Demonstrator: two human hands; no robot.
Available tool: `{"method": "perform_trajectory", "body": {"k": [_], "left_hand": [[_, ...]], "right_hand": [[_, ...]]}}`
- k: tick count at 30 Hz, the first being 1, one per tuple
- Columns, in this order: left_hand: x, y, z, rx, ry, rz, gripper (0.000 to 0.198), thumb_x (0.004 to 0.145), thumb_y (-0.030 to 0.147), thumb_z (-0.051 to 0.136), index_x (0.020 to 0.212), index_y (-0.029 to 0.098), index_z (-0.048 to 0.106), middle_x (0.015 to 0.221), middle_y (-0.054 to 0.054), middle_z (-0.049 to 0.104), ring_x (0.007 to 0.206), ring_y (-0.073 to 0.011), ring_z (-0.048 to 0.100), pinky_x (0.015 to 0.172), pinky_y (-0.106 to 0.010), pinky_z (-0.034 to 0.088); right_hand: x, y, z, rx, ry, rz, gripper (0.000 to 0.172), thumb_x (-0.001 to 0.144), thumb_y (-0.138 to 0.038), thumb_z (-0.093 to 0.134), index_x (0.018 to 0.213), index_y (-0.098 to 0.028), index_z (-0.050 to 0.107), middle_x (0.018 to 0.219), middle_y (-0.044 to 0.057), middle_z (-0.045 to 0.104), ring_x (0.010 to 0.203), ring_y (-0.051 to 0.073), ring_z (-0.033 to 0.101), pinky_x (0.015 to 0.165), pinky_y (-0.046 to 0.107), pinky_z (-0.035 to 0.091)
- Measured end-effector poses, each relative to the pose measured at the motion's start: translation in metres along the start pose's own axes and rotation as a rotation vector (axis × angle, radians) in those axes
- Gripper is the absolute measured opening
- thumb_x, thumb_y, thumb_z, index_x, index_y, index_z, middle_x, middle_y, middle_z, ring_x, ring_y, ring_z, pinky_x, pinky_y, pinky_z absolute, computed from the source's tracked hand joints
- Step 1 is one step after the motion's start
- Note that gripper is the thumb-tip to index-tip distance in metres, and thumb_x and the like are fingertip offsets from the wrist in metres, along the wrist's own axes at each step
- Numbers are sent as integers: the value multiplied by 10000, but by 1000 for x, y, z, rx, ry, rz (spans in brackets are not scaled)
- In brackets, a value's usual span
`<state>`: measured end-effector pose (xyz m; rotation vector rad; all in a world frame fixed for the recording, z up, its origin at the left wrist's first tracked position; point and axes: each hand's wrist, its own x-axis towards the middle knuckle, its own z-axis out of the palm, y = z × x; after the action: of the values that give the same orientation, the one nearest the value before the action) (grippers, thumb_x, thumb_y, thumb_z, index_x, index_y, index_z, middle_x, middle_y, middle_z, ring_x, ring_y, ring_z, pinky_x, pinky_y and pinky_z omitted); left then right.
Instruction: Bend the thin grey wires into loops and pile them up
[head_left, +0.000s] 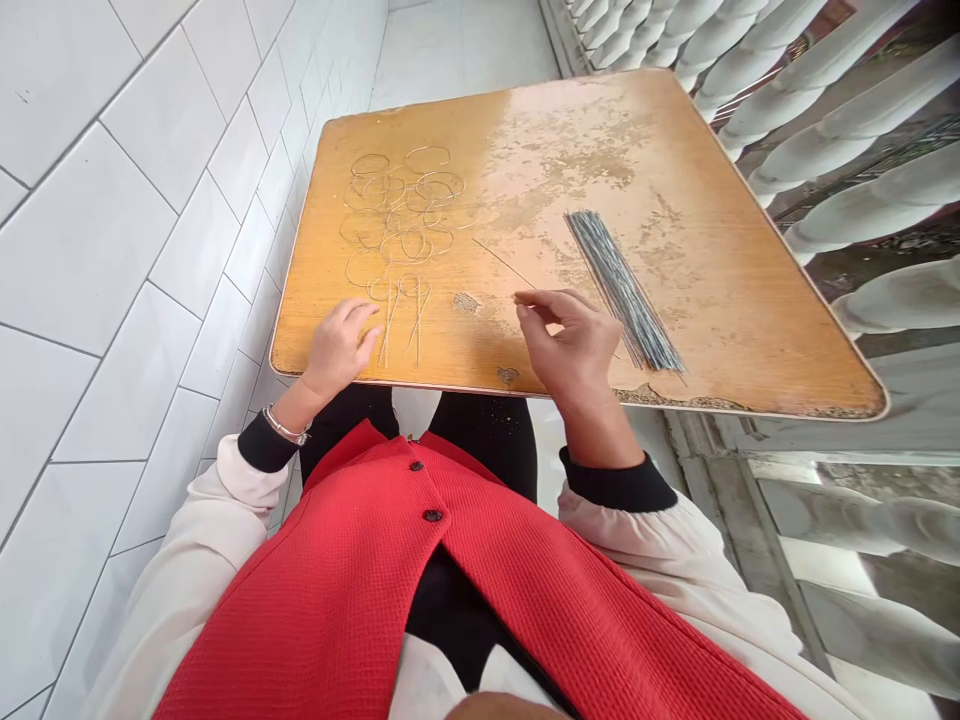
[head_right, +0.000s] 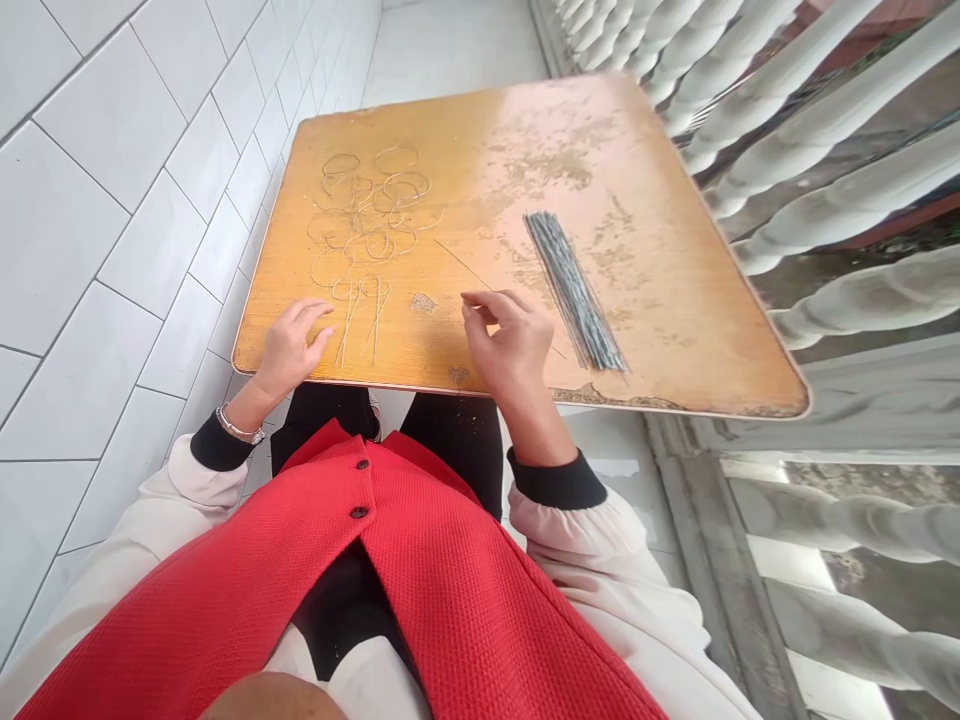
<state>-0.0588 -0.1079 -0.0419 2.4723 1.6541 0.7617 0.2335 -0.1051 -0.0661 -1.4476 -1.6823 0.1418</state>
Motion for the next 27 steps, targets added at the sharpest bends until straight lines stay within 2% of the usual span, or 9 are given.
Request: {"method": "perform_trajectory", "body": {"k": [2,4,5,8,10,14,17,23,27], "left_hand": [[5,7,0,56,-112,46,498,976,391,599,1405,140,579,1539,-179,537,1462,-315,489,1233,-481,385],[15,15,-2,126,-243,30,660,965,468,606,1533,163,465,1673,-188,351,1578,-388,290,1281,-551,279],[20,19,-3,156,-299,4,690,977,476,580,1570,165,414,1697,-193,292,1597,-405,231,1290,-567,242],[32,26,-5,223,-427,-23,694,1011,470,506,1615,175,334,1729,-191,190,1617,-413,140,1306,-578,171],[35,25,-6,255,-474,-25,676,1025,462,471,1620,177,325,1735,-185,167,1621,-408,120,1312,-568,152],[39,19,-3,287,-536,-40,667,1043,468,406,1630,170,298,1738,-185,154,1625,-386,125,1318,-544,151],[47,13,1,295,-555,-29,690,1043,486,397,1639,163,265,1741,-185,141,1629,-372,115,1324,-533,132],[76,0,13,263,-523,-28,702,1034,491,423,1634,154,280,1735,-192,157,1626,-375,131,1319,-544,146],[100,-10,22,237,-504,-45,699,1033,482,427,1633,154,283,1731,-189,183,1622,-380,151,1314,-556,159]], "right_hand": [[3,-1,1,-61,-133,-90,373,980,-344,502,1276,-239,704,1246,131,738,1064,301,726,962,516,577],[6,-11,9,-136,-319,-245,507,1004,-408,474,1468,-230,573,1531,141,560,1392,345,547,1125,575,466],[8,-18,14,-172,-410,-307,568,1008,-444,470,1525,-214,514,1615,144,463,1488,364,436,1172,593,409],[13,-36,30,-239,-614,-442,689,1008,-509,461,1595,-152,413,1697,174,306,1559,407,297,1207,615,334],[17,-42,38,-266,-689,-502,720,1013,-532,436,1603,-121,396,1694,188,304,1560,422,285,1209,621,318],[27,-38,50,-309,-773,-561,783,1021,-581,365,1569,-25,430,1664,226,342,1539,432,323,1225,598,307],[39,-31,58,-301,-779,-591,851,1017,-629,318,1574,9,403,1668,243,317,1540,425,328,1233,583,304],[73,-10,78,-210,-735,-633,903,987,-717,300,1594,-55,397,1650,237,358,1531,413,359,1220,602,328],[97,5,92,-162,-728,-620,905,967,-744,327,1615,-113,375,1663,213,345,1547,408,335,1219,619,326]]}}
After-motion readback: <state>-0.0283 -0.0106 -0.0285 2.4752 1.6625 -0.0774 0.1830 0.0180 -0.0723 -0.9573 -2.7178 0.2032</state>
